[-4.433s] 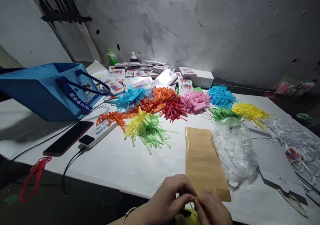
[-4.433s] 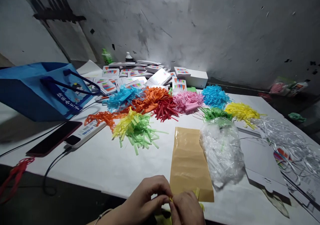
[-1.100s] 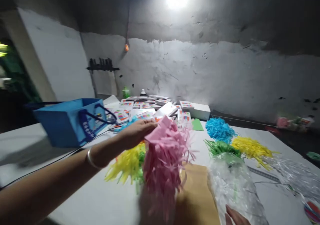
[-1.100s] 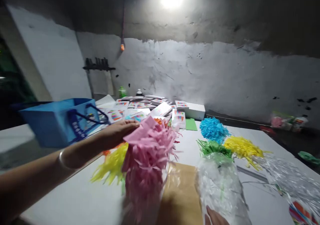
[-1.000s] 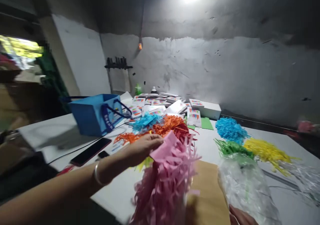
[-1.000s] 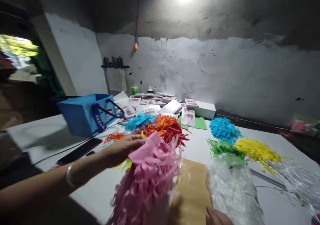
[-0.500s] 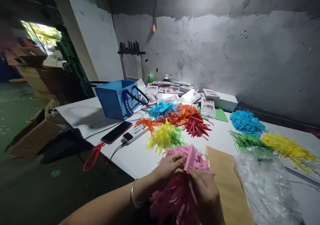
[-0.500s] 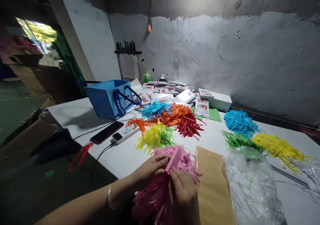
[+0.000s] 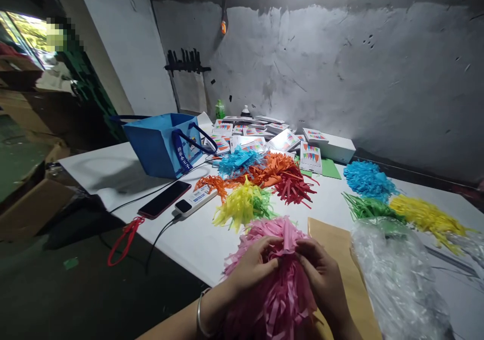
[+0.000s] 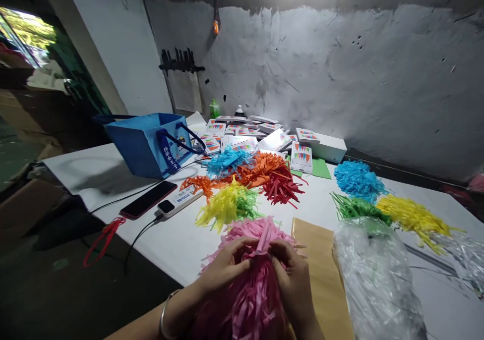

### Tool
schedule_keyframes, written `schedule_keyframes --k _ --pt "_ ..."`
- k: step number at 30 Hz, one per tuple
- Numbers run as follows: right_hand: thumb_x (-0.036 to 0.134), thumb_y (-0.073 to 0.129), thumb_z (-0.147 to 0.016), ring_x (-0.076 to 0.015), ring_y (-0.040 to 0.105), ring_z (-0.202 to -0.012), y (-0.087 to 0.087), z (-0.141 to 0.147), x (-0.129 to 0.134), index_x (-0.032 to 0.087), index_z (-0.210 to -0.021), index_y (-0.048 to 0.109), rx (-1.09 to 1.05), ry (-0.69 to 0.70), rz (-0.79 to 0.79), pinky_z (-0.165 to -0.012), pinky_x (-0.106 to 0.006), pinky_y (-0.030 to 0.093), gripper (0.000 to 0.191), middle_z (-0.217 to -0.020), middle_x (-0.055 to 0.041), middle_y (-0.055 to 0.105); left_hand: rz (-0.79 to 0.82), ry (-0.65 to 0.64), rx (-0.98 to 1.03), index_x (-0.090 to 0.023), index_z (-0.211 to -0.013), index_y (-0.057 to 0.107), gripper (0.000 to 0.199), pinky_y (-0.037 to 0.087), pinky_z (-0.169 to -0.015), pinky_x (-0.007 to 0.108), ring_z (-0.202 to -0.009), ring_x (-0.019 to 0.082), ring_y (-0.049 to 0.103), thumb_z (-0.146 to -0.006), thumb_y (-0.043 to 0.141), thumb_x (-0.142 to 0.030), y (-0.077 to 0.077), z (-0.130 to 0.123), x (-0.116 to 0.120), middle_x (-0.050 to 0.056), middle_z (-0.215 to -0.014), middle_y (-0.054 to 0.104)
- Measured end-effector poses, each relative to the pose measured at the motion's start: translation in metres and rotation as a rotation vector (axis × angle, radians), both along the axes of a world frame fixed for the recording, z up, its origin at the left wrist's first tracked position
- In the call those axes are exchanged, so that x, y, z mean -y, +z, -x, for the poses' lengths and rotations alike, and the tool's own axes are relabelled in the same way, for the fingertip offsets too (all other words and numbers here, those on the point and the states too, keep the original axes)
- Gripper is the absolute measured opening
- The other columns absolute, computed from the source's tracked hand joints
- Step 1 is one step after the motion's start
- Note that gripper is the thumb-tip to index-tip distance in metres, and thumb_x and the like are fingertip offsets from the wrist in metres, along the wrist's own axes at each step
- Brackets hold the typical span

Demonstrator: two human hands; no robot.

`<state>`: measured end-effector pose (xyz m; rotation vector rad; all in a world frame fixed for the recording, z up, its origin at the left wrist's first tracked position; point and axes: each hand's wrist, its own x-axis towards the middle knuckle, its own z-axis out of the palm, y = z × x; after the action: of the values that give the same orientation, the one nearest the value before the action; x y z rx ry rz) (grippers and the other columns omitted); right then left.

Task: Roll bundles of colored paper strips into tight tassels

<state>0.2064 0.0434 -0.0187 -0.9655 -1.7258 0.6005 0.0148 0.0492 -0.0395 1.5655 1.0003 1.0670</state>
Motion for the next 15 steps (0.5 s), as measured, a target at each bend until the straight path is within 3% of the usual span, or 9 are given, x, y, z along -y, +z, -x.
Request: schedule_keyframes --k 3,6,9,12,15 --pt "0.023 0.055 -0.098 -0.0158 0.072 -0.081 -0.002 -0.003 -0.005 0.022 -0.1 0.067 0.102 0.007 -0.162 -0.073 -0.023 0.06 0.012 -0.09 -0.0043 0.072 0.04 -0.047 0.046 -0.016 -0.117 0.067 0.037 0.049 -0.096 0.041 -0.11 0.028 0.064 -0.082 0.069 -0.027 0.003 0.003 -0.001 0.012 -0.119 0.069" --pt "0.013 0.052 -0.096 -0.0177 0.069 -0.096 -0.008 -0.003 -0.006 0.024 -0.097 0.071 0.212 -0.022 -0.308 -0.081 -0.027 0.057 0.022 -0.102 -0.007 0.07 0.061 -0.072 0.074 -0.017 -0.114 0.069 0.032 0.049 -0.094 0.039 -0.106 0.027 0.064 -0.084 0.068 -0.027 0.004 0.005 -0.001 0.011 -0.114 0.07" --pt "0.01 0.051 -0.095 -0.0236 0.064 -0.113 -0.011 -0.001 -0.001 0.023 -0.106 0.071 0.303 -0.062 -0.382 -0.093 -0.038 0.056 0.026 -0.117 -0.0119 0.068 0.052 -0.053 0.089 -0.018 -0.111 0.07 0.027 0.049 -0.094 0.037 -0.107 0.026 0.064 -0.085 0.068 -0.025 0.002 0.007 -0.001 0.009 -0.112 0.071" --pt "0.017 0.053 -0.094 -0.0307 0.055 -0.129 -0.013 0.002 0.006 0.018 -0.124 0.063 0.443 -0.101 -0.41 -0.105 -0.054 0.05 0.032 -0.133 -0.0166 0.06 0.026 -0.045 0.126 -0.019 -0.111 0.07 0.025 0.05 -0.092 0.036 -0.107 0.026 0.065 -0.087 0.066 -0.026 0.001 0.009 0.0 0.009 -0.113 0.07" --pt "0.016 0.054 -0.095 -0.0282 0.055 -0.129 -0.019 0.007 0.013 0.019 -0.12 0.062 0.499 -0.123 -0.429 -0.112 -0.056 0.043 0.027 -0.132 -0.0125 0.063 -0.039 -0.018 0.086 -0.019 -0.113 0.069 0.026 0.049 -0.093 0.037 -0.106 0.026 0.064 -0.089 0.066 -0.029 -0.001 0.01 0.003 0.009 -0.113 0.07"
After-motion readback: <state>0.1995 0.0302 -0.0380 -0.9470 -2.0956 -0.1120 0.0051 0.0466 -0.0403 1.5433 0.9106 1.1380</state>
